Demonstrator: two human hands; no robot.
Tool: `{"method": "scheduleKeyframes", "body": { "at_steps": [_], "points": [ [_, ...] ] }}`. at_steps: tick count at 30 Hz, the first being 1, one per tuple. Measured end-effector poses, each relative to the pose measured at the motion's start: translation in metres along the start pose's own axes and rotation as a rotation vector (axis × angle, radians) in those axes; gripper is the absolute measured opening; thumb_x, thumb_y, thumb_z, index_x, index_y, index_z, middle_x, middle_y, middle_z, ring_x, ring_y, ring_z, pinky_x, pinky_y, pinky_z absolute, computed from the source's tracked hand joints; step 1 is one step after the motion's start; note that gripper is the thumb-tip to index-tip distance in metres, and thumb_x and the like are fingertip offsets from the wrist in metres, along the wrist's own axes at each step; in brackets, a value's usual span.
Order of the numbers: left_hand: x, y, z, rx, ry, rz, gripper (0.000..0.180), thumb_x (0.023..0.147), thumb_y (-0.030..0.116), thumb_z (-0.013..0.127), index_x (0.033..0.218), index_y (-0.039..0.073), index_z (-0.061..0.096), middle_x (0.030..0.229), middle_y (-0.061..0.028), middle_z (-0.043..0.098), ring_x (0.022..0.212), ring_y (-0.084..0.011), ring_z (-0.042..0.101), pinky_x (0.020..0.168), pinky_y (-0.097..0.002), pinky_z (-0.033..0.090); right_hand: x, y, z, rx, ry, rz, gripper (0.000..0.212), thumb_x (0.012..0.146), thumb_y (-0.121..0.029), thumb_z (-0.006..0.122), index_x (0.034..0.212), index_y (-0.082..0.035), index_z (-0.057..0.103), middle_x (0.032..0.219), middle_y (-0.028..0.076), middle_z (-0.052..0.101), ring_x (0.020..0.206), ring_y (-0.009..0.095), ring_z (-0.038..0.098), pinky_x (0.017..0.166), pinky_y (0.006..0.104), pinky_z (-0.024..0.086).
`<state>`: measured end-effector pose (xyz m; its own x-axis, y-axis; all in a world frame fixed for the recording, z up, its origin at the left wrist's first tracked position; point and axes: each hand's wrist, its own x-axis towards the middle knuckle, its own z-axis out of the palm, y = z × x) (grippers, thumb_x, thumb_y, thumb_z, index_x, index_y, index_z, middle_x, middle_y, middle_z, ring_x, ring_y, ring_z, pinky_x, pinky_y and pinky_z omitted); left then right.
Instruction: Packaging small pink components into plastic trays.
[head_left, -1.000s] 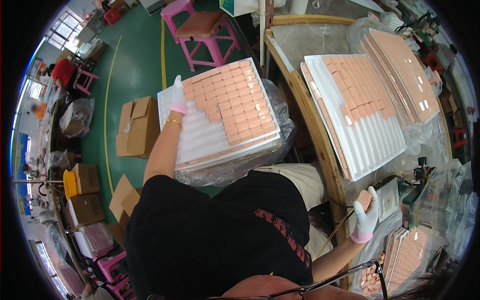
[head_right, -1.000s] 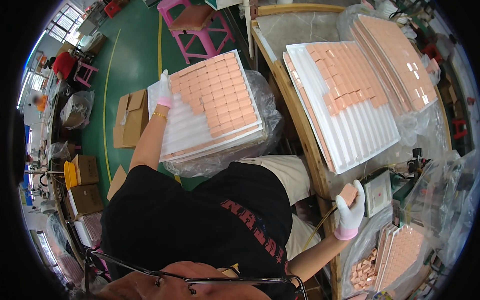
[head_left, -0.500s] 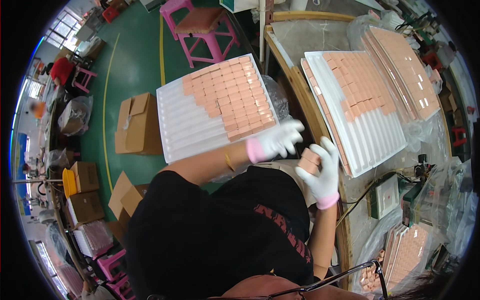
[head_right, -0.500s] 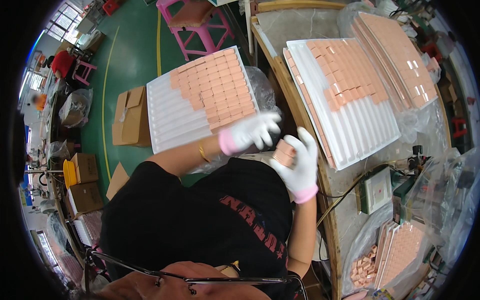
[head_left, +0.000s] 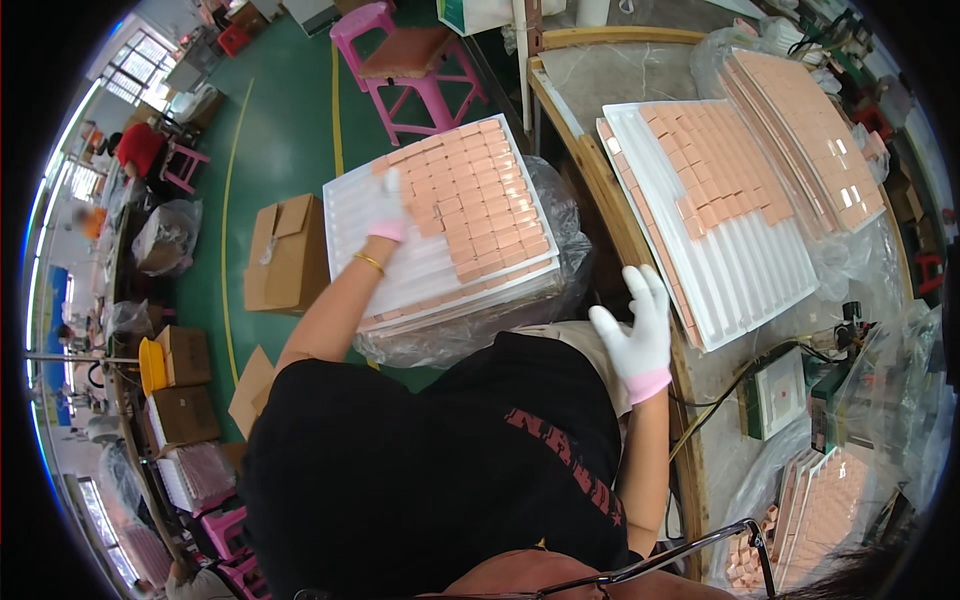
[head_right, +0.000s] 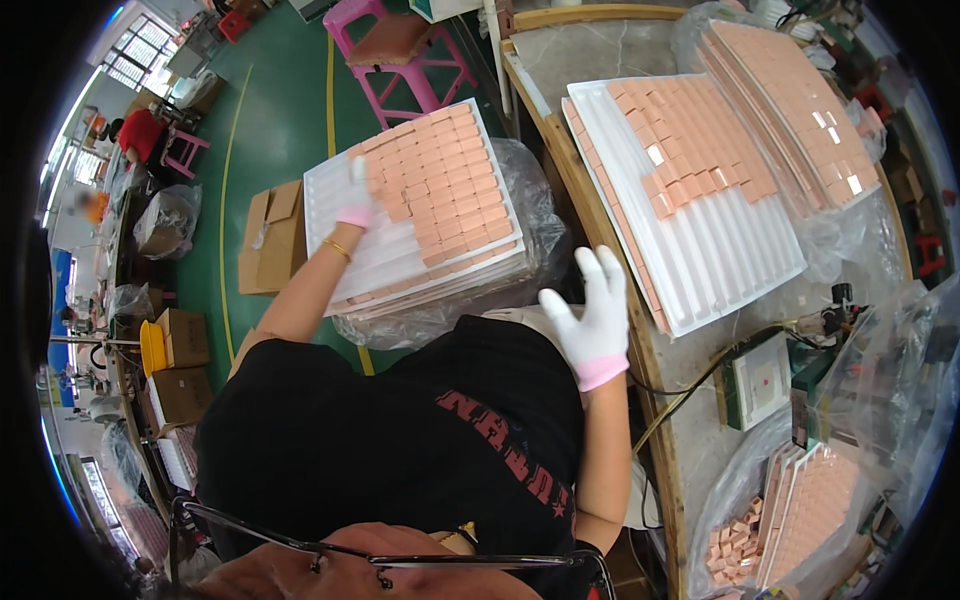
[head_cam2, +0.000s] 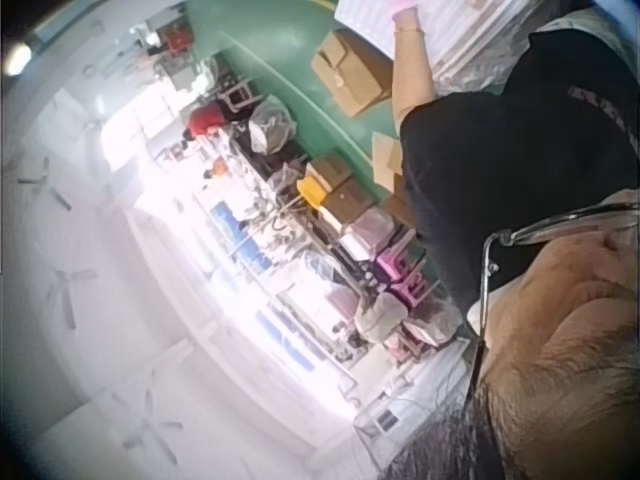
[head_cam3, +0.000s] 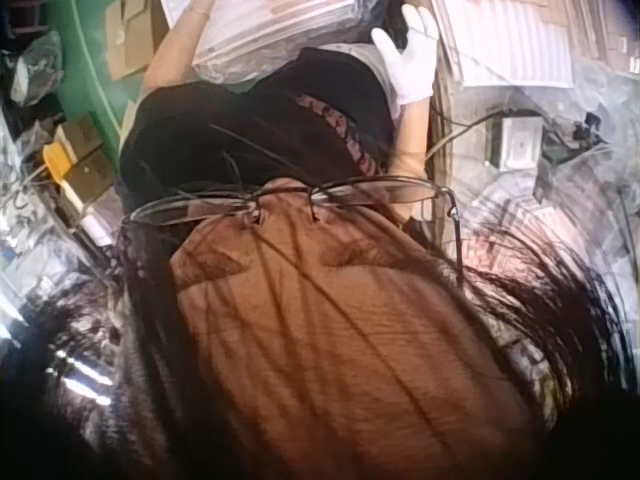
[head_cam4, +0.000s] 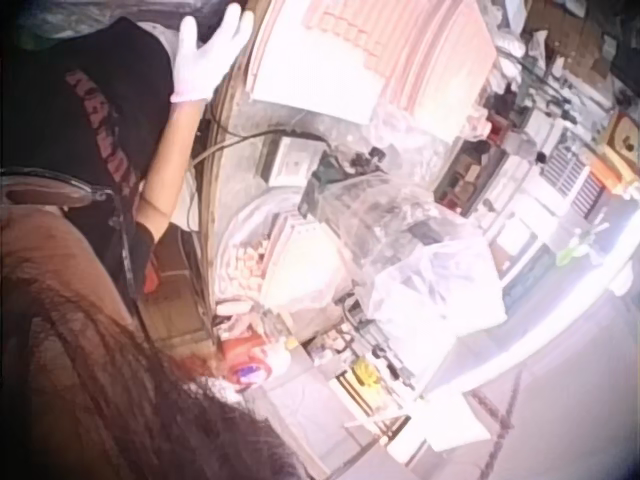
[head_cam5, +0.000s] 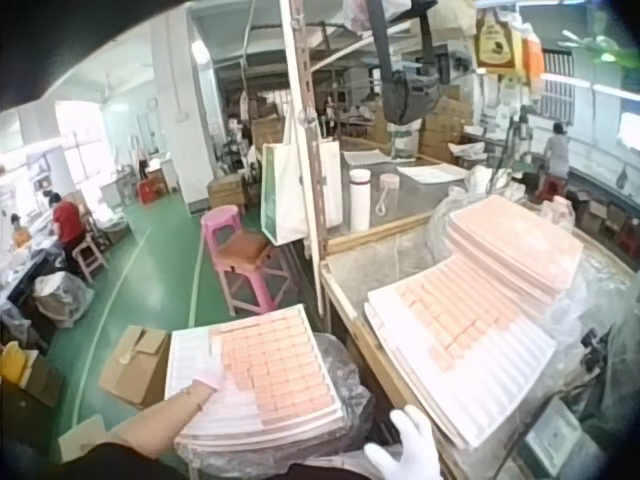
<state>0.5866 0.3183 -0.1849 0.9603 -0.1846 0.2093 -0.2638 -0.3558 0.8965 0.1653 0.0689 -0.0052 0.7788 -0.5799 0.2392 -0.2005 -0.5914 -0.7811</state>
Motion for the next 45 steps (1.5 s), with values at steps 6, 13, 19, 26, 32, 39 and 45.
{"method": "scheduleKeyframes", "body": {
  "at_steps": [6,13,19,26,32,39,45],
  "points": [
    [-0.021,0.091,-0.041,0.573,-0.001,0.011,0.046,0.093,0.044,0.048,0.099,0.002,0.065,0.102,-0.0189,0.061,0.091,-0.0308,0.057,0.081,-0.0395,0.045,-0.007,0.018,-0.013,0.04,0.097,0.101,0.055,0.078,-0.017,0.073,0.126,-0.001,0.05,0.13,0.02,0.046,0.112,0.031,0.052,0.087,0.0353,0.047],
    [-0.024,0.066,-0.044,0.759,0.375,0.121,0.045,0.095,0.043,0.042,0.111,0.005,0.061,0.126,-0.021,0.052,0.121,-0.0328,0.046,0.101,-0.0396,0.035,-0.016,0.018,-0.015,0.086,0.073,0.119,0.055,0.079,-0.016,0.072,0.127,-0.001,0.049,0.13,0.018,0.046,0.104,0.028,0.056,0.085,0.0347,0.047],
    [-0.014,0.038,-0.051,0.592,0.432,0.037,0.051,0.095,0.042,0.038,0.125,0.004,0.053,0.138,-0.0198,0.043,0.129,-0.03,0.039,0.107,-0.0375,0.031,-0.016,0.022,-0.017,0.169,0.096,0.2,0.054,0.08,-0.015,0.071,0.128,-0.001,0.049,0.127,0.015,0.048,0.106,0.026,0.055,0.086,0.0355,0.047],
    [-0.016,0.078,-0.077,1.196,0.093,0.141,0.042,0.098,0.032,0.036,0.121,0.001,0.052,0.133,-0.019,0.047,0.122,-0.0307,0.046,0.103,-0.0406,0.036,-0.023,0.023,-0.027,0.133,0.181,0.185,0.051,0.077,-0.014,0.072,0.123,-0.002,0.052,0.121,0.014,0.053,0.099,0.024,0.058,0.08,0.0341,0.048],
    [0.006,0.095,0.037,0.496,0.252,0.779,0.035,0.096,0.019,0.041,0.124,-0.001,0.05,0.133,-0.0205,0.045,0.123,-0.0334,0.042,0.106,-0.0422,0.031,-0.033,0.027,-0.042,0.166,0.168,0.266,0.05,0.078,-0.016,0.072,0.123,-0.002,0.052,0.12,0.017,0.051,0.102,0.027,0.056,0.085,0.0349,0.048],
    [-0.044,0.288,0.232,-0.101,-0.39,0.697,0.039,0.088,0.02,0.057,0.121,-0.001,0.054,0.123,-0.018,0.055,0.118,-0.0321,0.048,0.102,-0.0373,0.035,-0.106,0.029,-0.087,0.182,0.48,0.327,0.048,0.08,-0.009,0.069,0.124,-0.001,0.051,0.123,0.013,0.052,0.103,0.021,0.058,0.086,0.031,0.048],
    [0.009,0.321,0.369,0.958,-0.553,1.144,0.041,0.095,0.014,0.031,0.128,0.003,0.053,0.133,-0.0188,0.048,0.124,-0.0371,0.043,0.108,-0.0433,0.029,-0.219,0.031,-0.137,0.026,0.863,0.606,0.043,0.083,0.0,0.062,0.124,0.002,0.051,0.124,0.011,0.053,0.108,0.019,0.056,0.091,0.0295,0.046]
  ]
}}
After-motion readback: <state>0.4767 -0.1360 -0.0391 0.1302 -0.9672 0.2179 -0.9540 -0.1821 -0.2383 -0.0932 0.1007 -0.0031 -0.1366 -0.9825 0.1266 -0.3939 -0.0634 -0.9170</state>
